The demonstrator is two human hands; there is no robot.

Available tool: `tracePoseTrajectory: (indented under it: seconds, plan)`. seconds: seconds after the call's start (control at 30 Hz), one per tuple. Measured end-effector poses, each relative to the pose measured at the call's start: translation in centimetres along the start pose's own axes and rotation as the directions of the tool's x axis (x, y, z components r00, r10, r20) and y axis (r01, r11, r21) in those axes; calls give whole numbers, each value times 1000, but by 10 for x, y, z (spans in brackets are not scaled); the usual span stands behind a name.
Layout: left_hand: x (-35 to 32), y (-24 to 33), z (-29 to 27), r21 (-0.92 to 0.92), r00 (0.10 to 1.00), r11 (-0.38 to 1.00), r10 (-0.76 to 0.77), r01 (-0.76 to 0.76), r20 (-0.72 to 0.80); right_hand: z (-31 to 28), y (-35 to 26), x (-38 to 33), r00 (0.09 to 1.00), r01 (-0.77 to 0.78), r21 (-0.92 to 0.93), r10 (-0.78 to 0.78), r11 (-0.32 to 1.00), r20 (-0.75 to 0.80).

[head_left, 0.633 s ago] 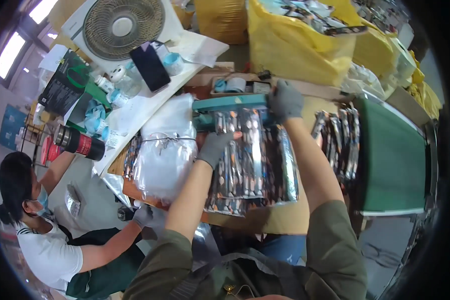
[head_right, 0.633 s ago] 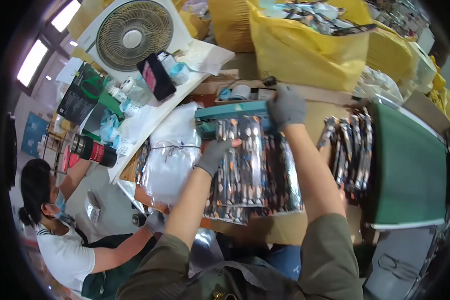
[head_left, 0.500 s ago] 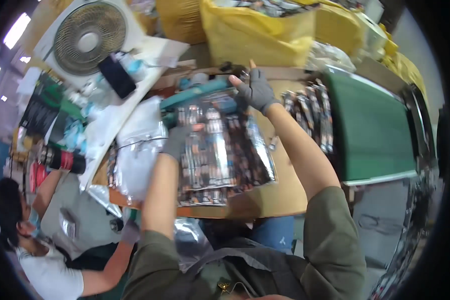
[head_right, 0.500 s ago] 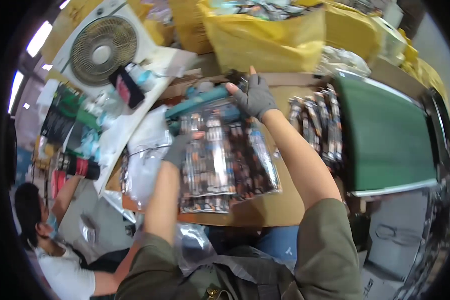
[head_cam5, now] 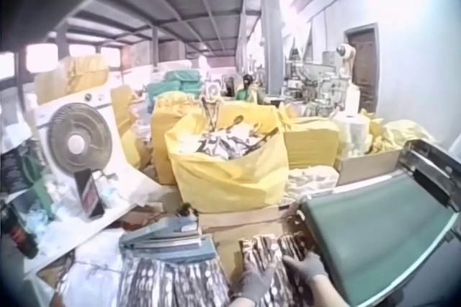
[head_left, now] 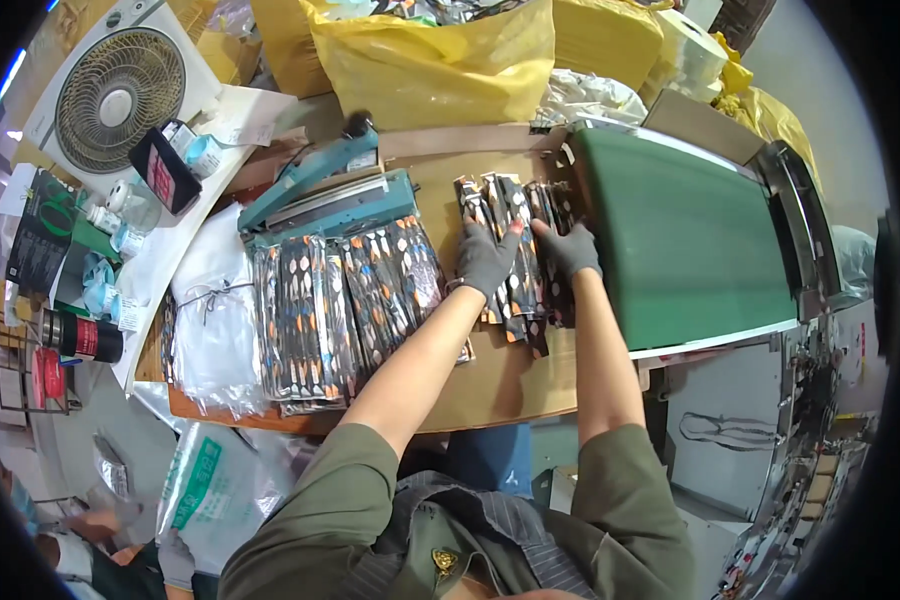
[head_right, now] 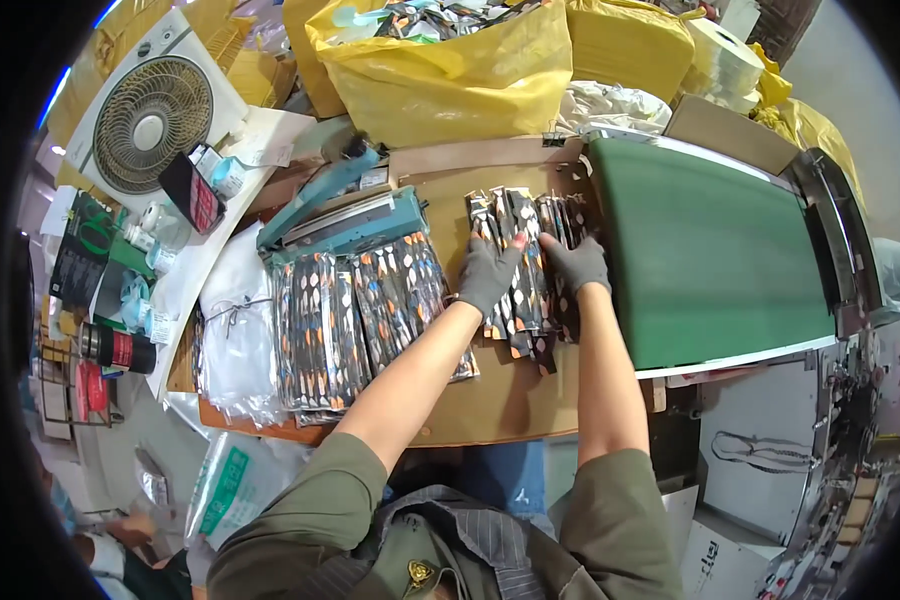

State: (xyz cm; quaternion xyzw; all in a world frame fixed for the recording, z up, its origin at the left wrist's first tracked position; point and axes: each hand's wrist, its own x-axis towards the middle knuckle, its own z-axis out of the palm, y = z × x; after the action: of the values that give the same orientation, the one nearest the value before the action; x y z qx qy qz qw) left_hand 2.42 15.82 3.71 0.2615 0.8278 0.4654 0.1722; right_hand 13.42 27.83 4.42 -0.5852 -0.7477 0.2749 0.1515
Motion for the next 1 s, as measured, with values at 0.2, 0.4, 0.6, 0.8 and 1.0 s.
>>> tracePoseTrajectory:
  seconds: [0.2,0.4,0.6,0.8,1.0]
  plan:
    - [-5,5,-43,-428,910,833,-194,350,367,21,-25,-51,762,-460,731,-198,503,616]
    - [-46,30,-94,-707,880,690,422,-154,220,-42,-53,-106,812,122,971,-583,203,20]
    - [-103,50,-138,-783,708,623,550,6,443,-87,-45,-148,665,274,932,-747,236,-7]
    - [-147,65,-153,-604,577,788,441,117,687,-112,-58,-228,878,172,815,-461,553,127]
    - [-220,-12,-210,-862,868,452,305,231,393,-40,-91,-249,310,-343,786,-728,514,611]
